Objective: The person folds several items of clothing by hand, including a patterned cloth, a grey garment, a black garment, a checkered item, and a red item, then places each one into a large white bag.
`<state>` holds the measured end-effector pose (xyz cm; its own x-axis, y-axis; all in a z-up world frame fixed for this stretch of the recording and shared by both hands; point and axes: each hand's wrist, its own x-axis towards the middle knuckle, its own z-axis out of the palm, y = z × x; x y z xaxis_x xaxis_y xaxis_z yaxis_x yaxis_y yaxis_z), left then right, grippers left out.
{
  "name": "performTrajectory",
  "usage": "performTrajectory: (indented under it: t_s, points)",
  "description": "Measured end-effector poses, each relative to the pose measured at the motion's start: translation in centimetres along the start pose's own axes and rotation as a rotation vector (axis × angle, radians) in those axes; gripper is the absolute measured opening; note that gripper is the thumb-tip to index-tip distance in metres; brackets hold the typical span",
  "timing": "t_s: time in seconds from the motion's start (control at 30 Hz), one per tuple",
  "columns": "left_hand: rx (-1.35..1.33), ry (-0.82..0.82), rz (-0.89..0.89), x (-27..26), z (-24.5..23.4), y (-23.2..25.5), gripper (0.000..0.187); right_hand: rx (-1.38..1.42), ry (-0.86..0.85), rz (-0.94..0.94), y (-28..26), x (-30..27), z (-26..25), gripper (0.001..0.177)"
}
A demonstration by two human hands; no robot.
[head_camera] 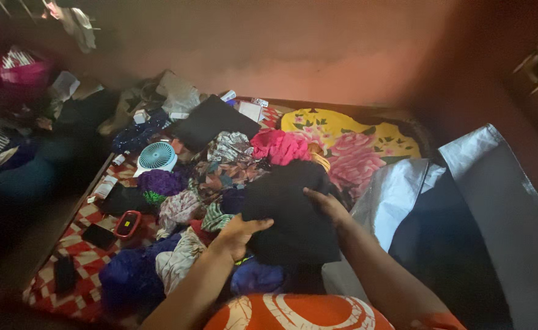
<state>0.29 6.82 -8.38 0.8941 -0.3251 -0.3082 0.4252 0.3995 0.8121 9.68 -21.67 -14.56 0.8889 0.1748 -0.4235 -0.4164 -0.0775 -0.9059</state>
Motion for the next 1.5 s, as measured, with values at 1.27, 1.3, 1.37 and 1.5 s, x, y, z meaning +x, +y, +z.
performTrajectory:
  t_s: [1.27,1.3,1.37,1.5]
  points:
    - [1.69,0.1,1.182,-0.4,8.6,1.9,0.077,0.651,-0.446,-0.249,0.0,-3.9,6.3,0.054]
    - [1.689,0.096,1.188,-0.3,8.3,1.9,0.077,0.651,-0.442,-0.255,-0.4,-4.4,6.3,0.054]
    - [1.723,0.195,1.167,-0.5,7.7,2.2,0.085,0.67,-0.45,-0.246,-1.2,-5.4,6.2,0.056]
    - [1.644,0.45,1.308,0.3,5.7,2.6,0.075,0.705,-0.465,-0.216,-1.2,-6.8,6.2,0.061]
